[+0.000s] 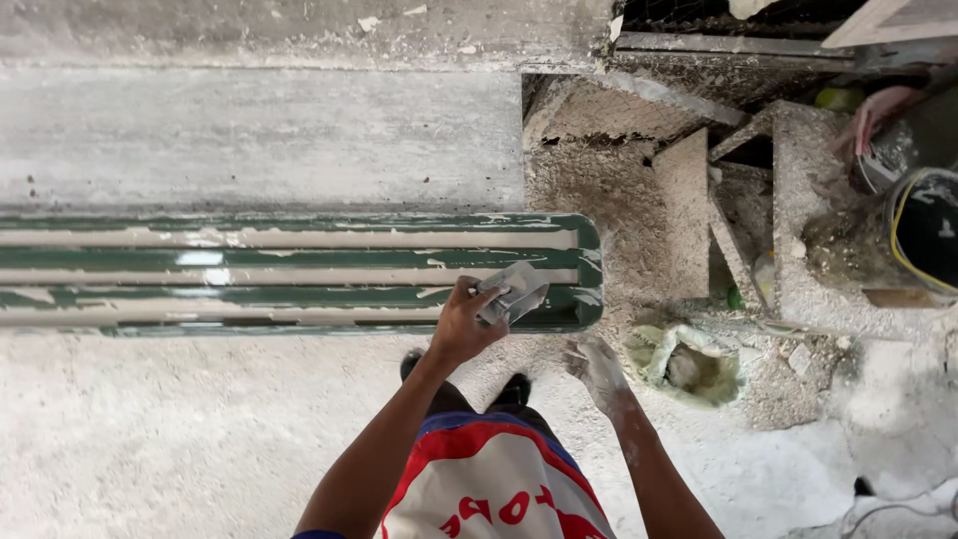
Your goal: The person mixes a white plaster-like substance in a bowl, then uses a trowel to apply it onto a green corrugated metal sheet. The person repeatedly scoops material and spreads it along the sheet's ridges.
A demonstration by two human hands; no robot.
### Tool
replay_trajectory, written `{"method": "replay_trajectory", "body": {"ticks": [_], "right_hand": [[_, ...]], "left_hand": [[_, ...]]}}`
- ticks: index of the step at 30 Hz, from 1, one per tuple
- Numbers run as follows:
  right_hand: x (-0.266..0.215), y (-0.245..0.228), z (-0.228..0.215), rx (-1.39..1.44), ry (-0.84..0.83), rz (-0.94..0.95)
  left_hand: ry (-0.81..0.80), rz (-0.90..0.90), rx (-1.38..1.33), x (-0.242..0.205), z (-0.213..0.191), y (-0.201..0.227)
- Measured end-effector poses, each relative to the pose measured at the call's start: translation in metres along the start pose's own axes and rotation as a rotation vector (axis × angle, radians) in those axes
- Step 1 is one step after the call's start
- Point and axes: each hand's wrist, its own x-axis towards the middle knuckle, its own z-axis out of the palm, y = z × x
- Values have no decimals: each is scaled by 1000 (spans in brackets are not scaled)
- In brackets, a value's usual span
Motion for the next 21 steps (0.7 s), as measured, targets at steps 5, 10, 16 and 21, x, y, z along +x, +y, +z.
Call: {"method": "replay_trajectory", "body": {"ticks": [5, 10, 16, 21], "right_hand": [[9, -19, -23, -188, -187, 50], [13, -40, -22, -291, -272, 107], [8, -58, -21, -534, -337, 222], [4, -74, -6, -705, -456, 216]], "left_hand": [[57, 4, -33, 0, 53, 33], [119, -3, 27, 0, 70, 59], [131, -124, 71, -13, 67, 66], [209, -195, 119, -33, 37, 47]]}}
